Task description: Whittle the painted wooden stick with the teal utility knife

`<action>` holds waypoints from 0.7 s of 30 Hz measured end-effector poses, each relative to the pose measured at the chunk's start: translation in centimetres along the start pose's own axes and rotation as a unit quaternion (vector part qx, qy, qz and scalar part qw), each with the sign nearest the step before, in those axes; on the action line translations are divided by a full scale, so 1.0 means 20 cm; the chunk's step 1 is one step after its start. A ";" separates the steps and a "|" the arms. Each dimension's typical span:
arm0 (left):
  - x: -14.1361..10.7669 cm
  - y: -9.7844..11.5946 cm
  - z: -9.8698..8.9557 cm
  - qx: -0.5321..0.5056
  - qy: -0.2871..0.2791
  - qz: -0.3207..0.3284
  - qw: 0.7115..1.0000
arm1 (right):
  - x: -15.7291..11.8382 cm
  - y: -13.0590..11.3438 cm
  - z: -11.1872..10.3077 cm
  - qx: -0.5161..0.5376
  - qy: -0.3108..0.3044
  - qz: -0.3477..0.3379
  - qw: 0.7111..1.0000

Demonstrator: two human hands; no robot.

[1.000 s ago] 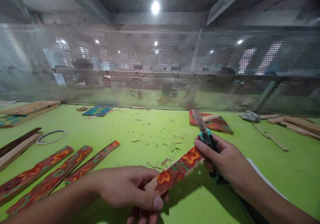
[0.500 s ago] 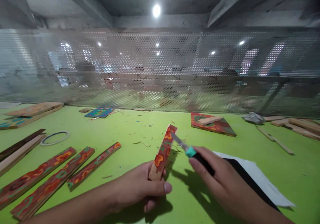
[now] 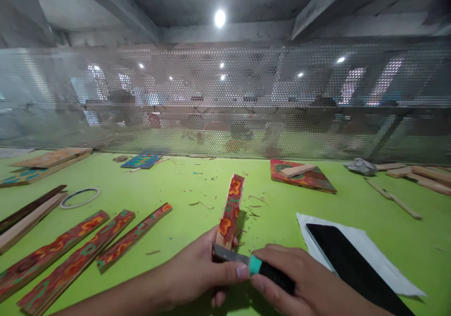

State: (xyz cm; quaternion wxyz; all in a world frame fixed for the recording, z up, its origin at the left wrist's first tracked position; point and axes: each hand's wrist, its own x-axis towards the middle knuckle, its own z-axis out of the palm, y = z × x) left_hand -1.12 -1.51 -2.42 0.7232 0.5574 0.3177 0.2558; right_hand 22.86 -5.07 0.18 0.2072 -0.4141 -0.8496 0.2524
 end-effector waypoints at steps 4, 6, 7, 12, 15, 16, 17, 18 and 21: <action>-0.01 0.02 0.01 -0.011 0.012 -0.001 1.000 | 0.01 -0.01 0.00 0.011 -0.007 0.005 1.000; -0.02 0.03 0.02 -0.023 0.032 0.000 0.999 | 0.02 -0.01 -0.01 0.014 -0.010 0.011 1.000; -0.02 0.03 0.03 -0.026 0.039 0.003 0.999 | 0.02 -0.01 -0.01 0.014 -0.010 0.013 1.000; -0.02 0.00 0.04 -0.029 0.037 0.031 0.998 | 0.04 -0.01 -0.01 0.007 -0.006 0.014 1.000; -0.01 -0.02 0.04 -0.023 0.040 0.047 0.998 | 0.04 -0.01 -0.01 0.006 -0.007 0.010 1.000; -0.01 -0.03 0.04 -0.011 0.049 0.056 0.997 | 0.04 -0.01 -0.01 0.002 -0.007 0.007 1.000; -0.01 -0.02 0.04 0.006 0.059 0.067 0.996 | 0.03 -0.01 -0.01 -0.004 -0.007 0.004 1.000; -0.01 -0.02 0.05 0.025 0.071 0.078 0.994 | 0.03 0.00 -0.01 -0.010 -0.004 0.000 1.000; -0.02 -0.01 0.05 0.061 0.088 0.098 0.989 | 0.01 0.01 0.00 -0.033 0.011 -0.014 0.999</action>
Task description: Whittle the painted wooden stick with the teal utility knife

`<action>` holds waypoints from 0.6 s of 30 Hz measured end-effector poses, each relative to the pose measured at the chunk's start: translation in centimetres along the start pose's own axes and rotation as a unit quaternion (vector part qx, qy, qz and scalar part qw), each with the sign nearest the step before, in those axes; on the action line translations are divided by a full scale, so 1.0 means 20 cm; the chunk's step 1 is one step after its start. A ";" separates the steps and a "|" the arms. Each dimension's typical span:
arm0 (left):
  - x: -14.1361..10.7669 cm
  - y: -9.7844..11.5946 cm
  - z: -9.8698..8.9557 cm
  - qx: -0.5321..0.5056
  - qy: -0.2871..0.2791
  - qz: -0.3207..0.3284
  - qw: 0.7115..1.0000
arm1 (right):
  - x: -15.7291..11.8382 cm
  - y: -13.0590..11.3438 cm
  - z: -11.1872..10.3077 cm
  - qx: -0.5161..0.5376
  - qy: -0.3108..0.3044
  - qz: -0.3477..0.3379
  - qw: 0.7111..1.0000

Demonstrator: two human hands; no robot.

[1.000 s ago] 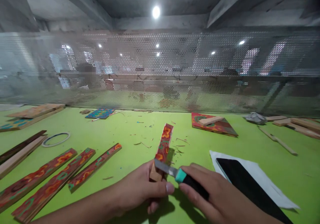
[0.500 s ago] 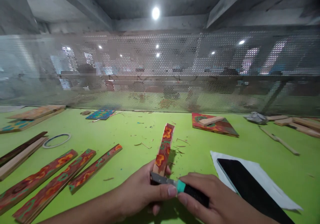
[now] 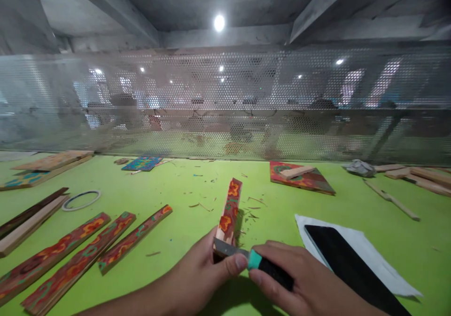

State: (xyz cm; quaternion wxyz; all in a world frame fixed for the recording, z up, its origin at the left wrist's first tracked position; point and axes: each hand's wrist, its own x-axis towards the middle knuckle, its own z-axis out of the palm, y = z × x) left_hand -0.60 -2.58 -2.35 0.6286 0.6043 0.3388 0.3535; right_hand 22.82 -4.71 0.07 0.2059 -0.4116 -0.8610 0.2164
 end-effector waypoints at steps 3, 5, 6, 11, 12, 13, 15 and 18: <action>-0.01 -0.01 0.01 0.017 0.014 -0.009 1.000 | -0.01 0.01 0.01 -0.024 0.017 -0.009 1.000; -0.01 -0.02 0.02 0.028 0.030 -0.015 0.999 | 0.00 0.01 0.01 -0.031 0.028 -0.015 0.999; -0.02 -0.02 0.02 0.033 0.037 -0.017 0.999 | 0.00 0.00 0.01 -0.030 0.032 -0.017 0.999; -0.01 -0.01 0.01 0.018 0.017 -0.008 1.000 | 0.00 -0.01 -0.01 -0.008 0.039 -0.014 0.999; -0.01 0.00 0.01 0.013 0.008 0.002 1.000 | 0.00 -0.01 -0.01 0.000 0.037 -0.013 0.999; 0.00 0.01 0.01 0.009 0.001 0.012 1.000 | 0.00 -0.01 -0.01 0.008 0.035 -0.009 0.999; 0.00 0.03 0.01 0.007 -0.007 0.023 1.000 | -0.01 -0.02 -0.02 0.022 0.033 0.003 0.999; 0.00 0.05 0.02 0.008 -0.007 0.023 1.000 | -0.01 -0.03 -0.02 0.031 0.031 0.015 0.999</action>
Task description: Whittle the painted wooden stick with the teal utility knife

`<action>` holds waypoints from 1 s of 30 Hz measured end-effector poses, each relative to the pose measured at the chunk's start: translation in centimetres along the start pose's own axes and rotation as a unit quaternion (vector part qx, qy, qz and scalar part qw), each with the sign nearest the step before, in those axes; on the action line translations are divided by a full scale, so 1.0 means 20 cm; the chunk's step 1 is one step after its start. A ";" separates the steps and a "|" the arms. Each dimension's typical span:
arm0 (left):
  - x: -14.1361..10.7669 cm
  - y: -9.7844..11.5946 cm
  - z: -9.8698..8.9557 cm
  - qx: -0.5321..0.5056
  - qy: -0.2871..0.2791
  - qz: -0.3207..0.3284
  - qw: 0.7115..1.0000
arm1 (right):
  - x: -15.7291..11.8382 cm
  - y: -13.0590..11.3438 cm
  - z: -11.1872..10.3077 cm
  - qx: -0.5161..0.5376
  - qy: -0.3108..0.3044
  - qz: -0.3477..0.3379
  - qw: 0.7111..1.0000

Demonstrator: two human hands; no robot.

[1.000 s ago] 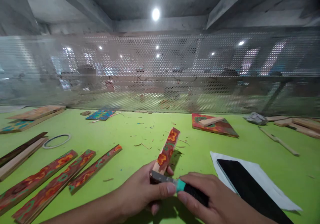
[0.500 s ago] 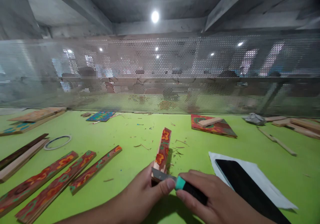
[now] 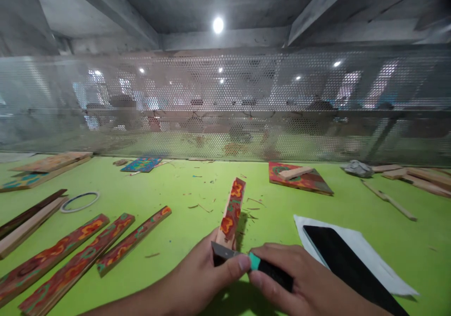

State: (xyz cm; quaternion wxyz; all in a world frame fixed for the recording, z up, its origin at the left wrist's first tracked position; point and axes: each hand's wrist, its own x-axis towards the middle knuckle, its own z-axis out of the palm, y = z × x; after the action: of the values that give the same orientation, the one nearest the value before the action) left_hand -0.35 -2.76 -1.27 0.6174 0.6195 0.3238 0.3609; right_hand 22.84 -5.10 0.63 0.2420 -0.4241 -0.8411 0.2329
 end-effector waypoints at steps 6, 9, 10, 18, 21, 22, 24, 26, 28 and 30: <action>0.00 -0.02 0.01 0.014 0.016 0.008 1.000 | 0.00 -0.01 0.00 -0.010 -0.032 0.002 0.999; 0.00 -0.03 0.01 0.023 0.016 0.006 1.000 | 0.00 0.00 0.00 -0.026 -0.030 -0.010 0.999; 0.00 -0.03 0.01 0.027 0.014 0.005 1.000 | 0.00 0.00 0.01 -0.033 -0.027 -0.010 0.999; 0.00 -0.04 0.03 0.028 0.019 -0.023 0.999 | -0.01 0.00 0.02 -0.069 -0.010 -0.019 0.997; 0.00 -0.05 0.04 0.011 0.049 -0.034 0.998 | -0.01 0.00 0.02 -0.069 -0.009 -0.015 0.997; 0.00 -0.05 0.05 0.010 0.057 -0.038 0.998 | 0.00 0.00 0.03 -0.067 -0.007 -0.013 0.998; 0.00 -0.05 0.05 0.010 0.065 -0.046 0.997 | 0.00 0.01 0.04 -0.060 -0.003 -0.008 0.998; 0.00 -0.04 0.05 0.008 0.072 -0.051 0.996 | -0.01 0.02 0.05 -0.061 0.005 -0.008 0.998; 0.00 -0.02 0.05 -0.003 0.071 -0.047 0.996 | -0.01 0.04 0.05 -0.068 0.021 -0.010 0.997; 0.00 -0.01 0.06 -0.026 0.055 -0.023 0.998 | -0.01 0.07 0.04 -0.072 0.044 -0.003 0.996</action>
State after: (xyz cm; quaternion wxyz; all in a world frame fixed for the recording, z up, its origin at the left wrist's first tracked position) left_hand 0.63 -3.32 -1.44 0.6226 0.5750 0.3623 0.3880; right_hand 23.28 -4.66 -0.75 0.2480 -0.4476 -0.8456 0.1523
